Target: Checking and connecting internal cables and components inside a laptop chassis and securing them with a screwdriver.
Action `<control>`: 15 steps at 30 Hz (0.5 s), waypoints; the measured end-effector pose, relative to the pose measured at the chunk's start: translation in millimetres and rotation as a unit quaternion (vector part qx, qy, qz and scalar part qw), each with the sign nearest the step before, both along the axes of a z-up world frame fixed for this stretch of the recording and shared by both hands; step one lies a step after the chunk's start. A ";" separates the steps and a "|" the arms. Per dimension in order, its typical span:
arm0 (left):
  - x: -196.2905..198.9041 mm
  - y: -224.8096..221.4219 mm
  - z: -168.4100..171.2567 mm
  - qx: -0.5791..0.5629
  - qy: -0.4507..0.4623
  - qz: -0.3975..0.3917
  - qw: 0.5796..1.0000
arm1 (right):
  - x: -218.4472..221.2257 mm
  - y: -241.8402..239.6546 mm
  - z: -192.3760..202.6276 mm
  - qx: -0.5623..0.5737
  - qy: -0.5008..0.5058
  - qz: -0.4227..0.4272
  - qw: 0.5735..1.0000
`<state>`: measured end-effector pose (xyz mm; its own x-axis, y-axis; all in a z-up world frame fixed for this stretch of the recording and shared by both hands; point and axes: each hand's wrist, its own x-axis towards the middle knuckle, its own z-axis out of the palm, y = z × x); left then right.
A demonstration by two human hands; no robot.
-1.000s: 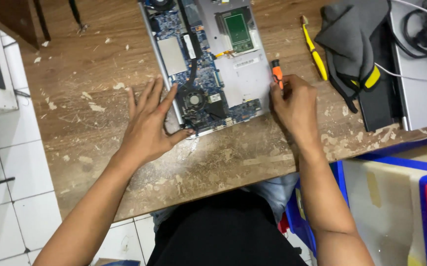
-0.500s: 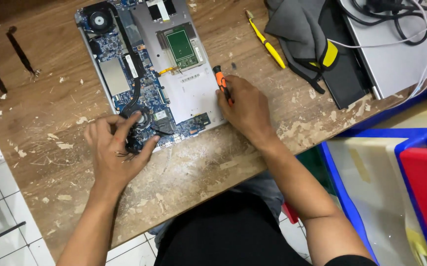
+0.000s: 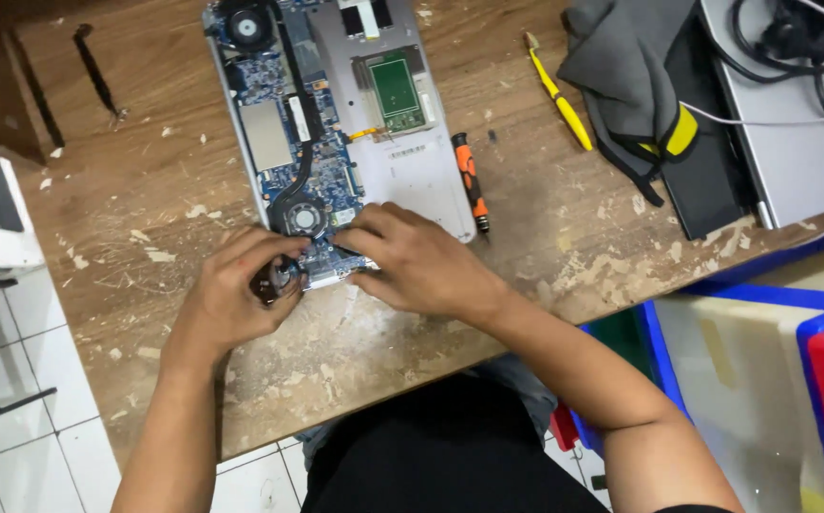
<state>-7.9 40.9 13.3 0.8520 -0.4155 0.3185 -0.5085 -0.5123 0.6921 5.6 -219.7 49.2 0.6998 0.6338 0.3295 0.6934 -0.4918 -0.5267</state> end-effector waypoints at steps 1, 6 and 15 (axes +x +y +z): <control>0.1 1.5 4.1 -0.019 0.015 -0.013 1.000 | -0.9 9.4 1.6 -0.009 -0.001 0.047 0.999; -3.9 10.3 3.1 -0.048 0.014 0.038 0.998 | 10.2 47.1 -9.6 0.001 0.046 0.116 0.992; -1.7 18.8 2.4 0.020 0.037 0.129 0.991 | 54.6 62.3 -33.0 0.018 0.188 0.137 0.972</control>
